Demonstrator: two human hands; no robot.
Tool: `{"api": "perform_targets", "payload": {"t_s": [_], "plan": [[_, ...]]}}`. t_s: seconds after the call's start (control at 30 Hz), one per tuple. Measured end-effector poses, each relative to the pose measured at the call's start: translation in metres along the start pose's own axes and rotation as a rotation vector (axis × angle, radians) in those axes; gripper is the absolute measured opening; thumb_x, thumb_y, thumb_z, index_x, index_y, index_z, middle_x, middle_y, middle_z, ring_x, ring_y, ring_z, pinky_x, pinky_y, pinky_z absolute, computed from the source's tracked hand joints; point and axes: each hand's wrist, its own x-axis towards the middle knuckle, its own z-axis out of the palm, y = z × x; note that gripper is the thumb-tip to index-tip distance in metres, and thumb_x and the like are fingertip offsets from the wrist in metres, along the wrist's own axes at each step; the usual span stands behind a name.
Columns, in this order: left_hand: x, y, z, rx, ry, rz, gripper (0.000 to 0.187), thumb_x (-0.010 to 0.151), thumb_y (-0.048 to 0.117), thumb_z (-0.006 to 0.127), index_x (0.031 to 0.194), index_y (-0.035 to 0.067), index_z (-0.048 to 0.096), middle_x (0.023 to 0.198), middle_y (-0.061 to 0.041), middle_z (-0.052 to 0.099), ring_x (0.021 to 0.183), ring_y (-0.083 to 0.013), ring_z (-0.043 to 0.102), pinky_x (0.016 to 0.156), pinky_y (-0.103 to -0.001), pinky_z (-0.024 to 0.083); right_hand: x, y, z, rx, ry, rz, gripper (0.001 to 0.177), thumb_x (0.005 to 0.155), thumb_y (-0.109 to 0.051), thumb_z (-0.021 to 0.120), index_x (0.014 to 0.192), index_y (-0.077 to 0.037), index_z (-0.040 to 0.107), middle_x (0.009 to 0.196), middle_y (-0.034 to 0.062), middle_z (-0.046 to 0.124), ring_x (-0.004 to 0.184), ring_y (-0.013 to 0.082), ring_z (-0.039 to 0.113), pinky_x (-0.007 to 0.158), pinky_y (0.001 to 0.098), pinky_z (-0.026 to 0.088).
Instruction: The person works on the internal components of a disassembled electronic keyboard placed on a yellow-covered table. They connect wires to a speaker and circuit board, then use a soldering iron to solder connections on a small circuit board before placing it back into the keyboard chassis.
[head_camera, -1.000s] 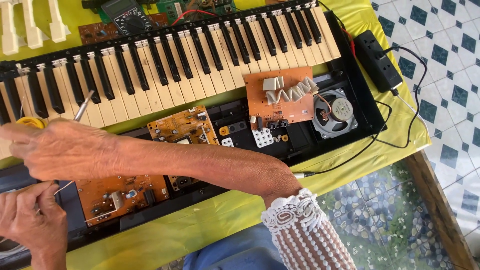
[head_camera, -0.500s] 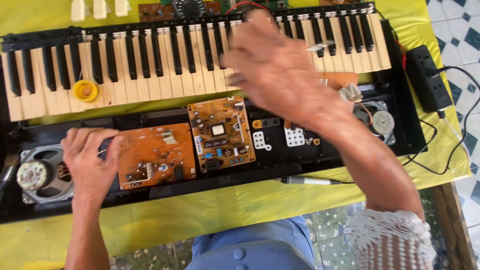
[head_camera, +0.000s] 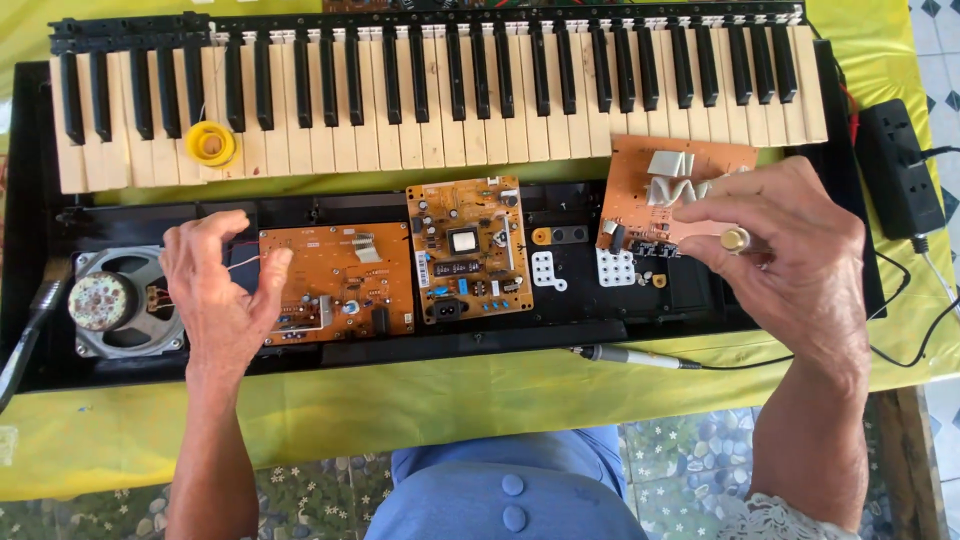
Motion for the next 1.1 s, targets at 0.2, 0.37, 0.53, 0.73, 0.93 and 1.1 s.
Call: {"api": "perform_targets", "payload": {"t_s": [0.2,0.37,0.53,0.73,0.93,1.1], "plan": [[-0.017,-0.013,-0.003,-0.125,0.056,-0.050,0.021,0.103,-0.011,0.047,0.121,-0.009,0.057,0.110,-0.023,0.063,0.101,-0.0403,0.056,0.093,-0.050,0.042,0.021,-0.004,0.025,0.083,0.000,0.045,0.012,0.101,-0.010,0.079,0.108,0.000,0.076,0.106,0.0161,0.073,0.092,0.0217,0.062,0.058,0.0267,0.045],[-0.018,-0.021,0.001,-0.125,0.018,-0.102,0.030,0.094,-0.012,0.044,0.113,0.001,0.062,0.090,-0.014,0.059,0.088,-0.0352,0.055,0.077,-0.045,0.044,0.090,-0.048,0.085,0.233,-0.140,-0.244,0.017,0.094,-0.008,0.084,0.107,-0.004,0.074,0.102,0.0111,0.075,0.092,0.0211,0.068,0.089,0.0383,0.054],[-0.013,-0.019,-0.003,-0.149,0.048,-0.086,0.017,0.113,0.003,0.044,0.111,-0.002,0.059,0.086,-0.016,0.048,0.083,-0.0325,0.048,0.072,-0.043,0.037,0.145,-0.088,0.159,0.314,-0.178,-0.402,0.016,0.094,-0.012,0.084,0.106,-0.007,0.074,0.092,0.0089,0.072,0.083,0.0196,0.063,0.083,0.0367,0.054],[-0.020,-0.026,0.003,-0.069,0.055,-0.061,0.010,0.109,-0.001,0.046,0.106,0.000,0.056,0.088,-0.015,0.049,0.082,-0.0314,0.049,0.066,-0.043,0.041,0.179,-0.117,0.226,0.311,-0.306,-0.327,0.017,0.091,-0.016,0.080,0.106,-0.011,0.073,0.100,0.0110,0.073,0.094,0.0214,0.069,0.118,0.0537,0.035],[-0.027,-0.043,0.015,-0.036,0.097,-0.050,0.012,0.107,0.003,0.053,0.101,0.006,0.062,0.081,-0.007,0.047,0.080,-0.0324,0.059,0.073,-0.041,0.052,0.179,-0.122,0.273,0.274,-0.443,-0.115,0.010,0.089,-0.021,0.079,0.095,-0.014,0.076,0.079,0.0051,0.064,0.083,0.0235,0.062,0.081,0.0496,0.056],[-0.019,-0.033,0.013,-0.047,0.073,-0.040,0.010,0.107,0.004,0.055,0.099,0.006,0.062,0.080,-0.007,0.045,0.078,-0.0329,0.058,0.073,-0.042,0.052,0.161,-0.108,0.313,0.084,-0.432,-0.147,0.013,0.084,-0.019,0.080,0.096,-0.015,0.076,0.079,0.0020,0.064,0.086,0.0227,0.064,0.081,0.0508,0.057]]}}
